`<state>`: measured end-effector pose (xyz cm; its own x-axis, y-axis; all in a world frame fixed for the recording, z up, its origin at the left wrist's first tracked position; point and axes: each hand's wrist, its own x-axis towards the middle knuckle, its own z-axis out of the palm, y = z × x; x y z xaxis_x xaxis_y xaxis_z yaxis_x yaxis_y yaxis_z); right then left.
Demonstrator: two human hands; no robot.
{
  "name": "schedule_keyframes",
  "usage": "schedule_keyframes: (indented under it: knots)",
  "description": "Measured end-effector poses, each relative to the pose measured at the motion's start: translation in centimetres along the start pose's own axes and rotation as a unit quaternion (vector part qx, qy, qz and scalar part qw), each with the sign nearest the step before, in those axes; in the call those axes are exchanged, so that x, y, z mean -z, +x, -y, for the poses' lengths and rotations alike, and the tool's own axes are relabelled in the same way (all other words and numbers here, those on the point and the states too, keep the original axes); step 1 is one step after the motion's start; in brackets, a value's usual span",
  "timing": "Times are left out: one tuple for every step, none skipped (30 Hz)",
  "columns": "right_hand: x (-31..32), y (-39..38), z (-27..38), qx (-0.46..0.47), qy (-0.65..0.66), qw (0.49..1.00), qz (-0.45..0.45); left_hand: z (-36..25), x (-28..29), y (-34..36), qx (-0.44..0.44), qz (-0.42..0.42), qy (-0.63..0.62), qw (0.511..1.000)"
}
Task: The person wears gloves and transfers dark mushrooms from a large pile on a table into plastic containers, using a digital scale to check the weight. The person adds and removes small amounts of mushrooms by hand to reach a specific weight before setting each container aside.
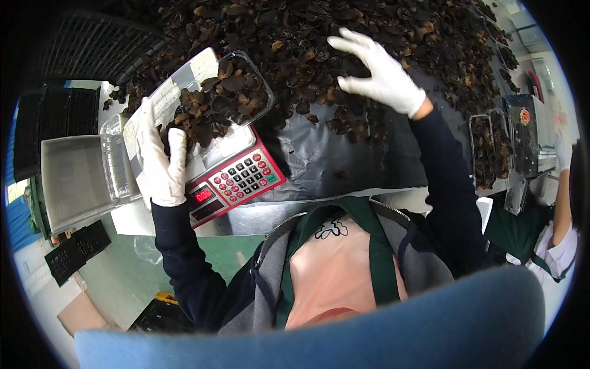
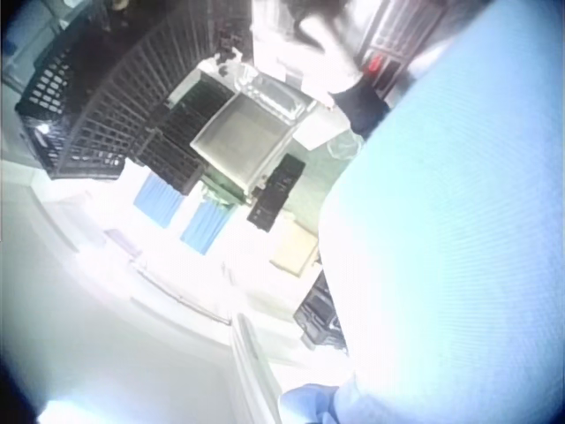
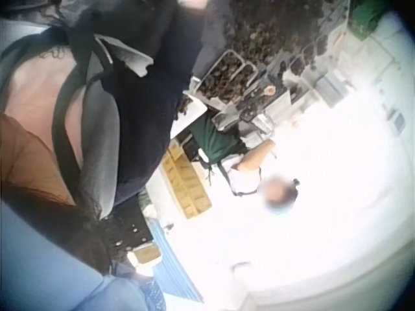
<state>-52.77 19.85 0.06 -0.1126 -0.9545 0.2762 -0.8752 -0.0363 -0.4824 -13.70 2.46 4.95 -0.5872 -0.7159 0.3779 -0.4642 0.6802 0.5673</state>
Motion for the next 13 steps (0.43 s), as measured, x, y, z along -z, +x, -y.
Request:
schedule_keyframes:
  knots:
    - [-0.9, -2.0, -0.4, -0.044, -0.029, 0.998, 0.021, 0.4, -0.2, -0.1, -0.002, -0.030, -0.060, 0.998]
    - [-2.2, -3.0, -0.1, -0.061, -0.013, 0.997, 0.040, 0.9, 0.3, -0.6, 0.008, -0.052, -0.079, 0.995]
    - [-3.3, -3.7, 0.2, -0.077, -0.001, 0.995, 0.062, 1.1, 1.0, -1.1, 0.006, -0.074, -0.035, 0.997]
    - [-4.4, -3.9, 1.0, -0.051, -0.021, 0.997, 0.050, 0.6, 1.3, -1.4, 0.019, -0.099, -0.058, 0.993]
    - [-5.6, -3.5, 1.8, -0.024, -0.039, 0.998, 0.034, 0.0, 1.7, -1.4, 0.028, -0.124, -0.079, 0.989]
    - [-6.5, -3.0, 2.2, -0.003, -0.041, 0.999, 0.012, -0.3, 2.0, -1.4, 0.042, -0.132, -0.118, 0.983]
    - [-7.2, -1.6, 2.8, 0.020, -0.024, 0.999, 0.012, 0.5, 2.5, -1.8, 0.028, -0.162, -0.080, 0.983]
    - [-7.5, -0.4, 3.5, 0.025, -0.043, 0.999, 0.014, 0.5, 3.3, -2.0, 0.029, -0.166, -0.053, 0.984]
    - [-8.0, 0.8, 4.2, 0.031, -0.062, 0.997, 0.017, 0.3, 4.1, -2.4, 0.032, -0.170, -0.025, 0.985]
    - [-8.4, 2.0, 4.1, 0.032, -0.091, 0.994, 0.052, -0.1, 4.7, -2.8, 0.047, -0.183, -0.026, 0.982]
    - [-10.1, 2.6, 2.9, 0.043, -0.081, 0.993, 0.068, -0.5, 5.2, -3.0, 0.052, -0.202, -0.015, 0.978]
    - [-11.7, 3.2, 1.6, 0.056, -0.068, 0.993, 0.081, -0.7, 6.0, -3.7, 0.057, -0.211, -0.023, 0.976]
    - [-13.4, 3.7, -0.2, 0.069, -0.055, 0.992, 0.094, -0.8, 6.7, -4.6, 0.061, -0.219, -0.031, 0.973]
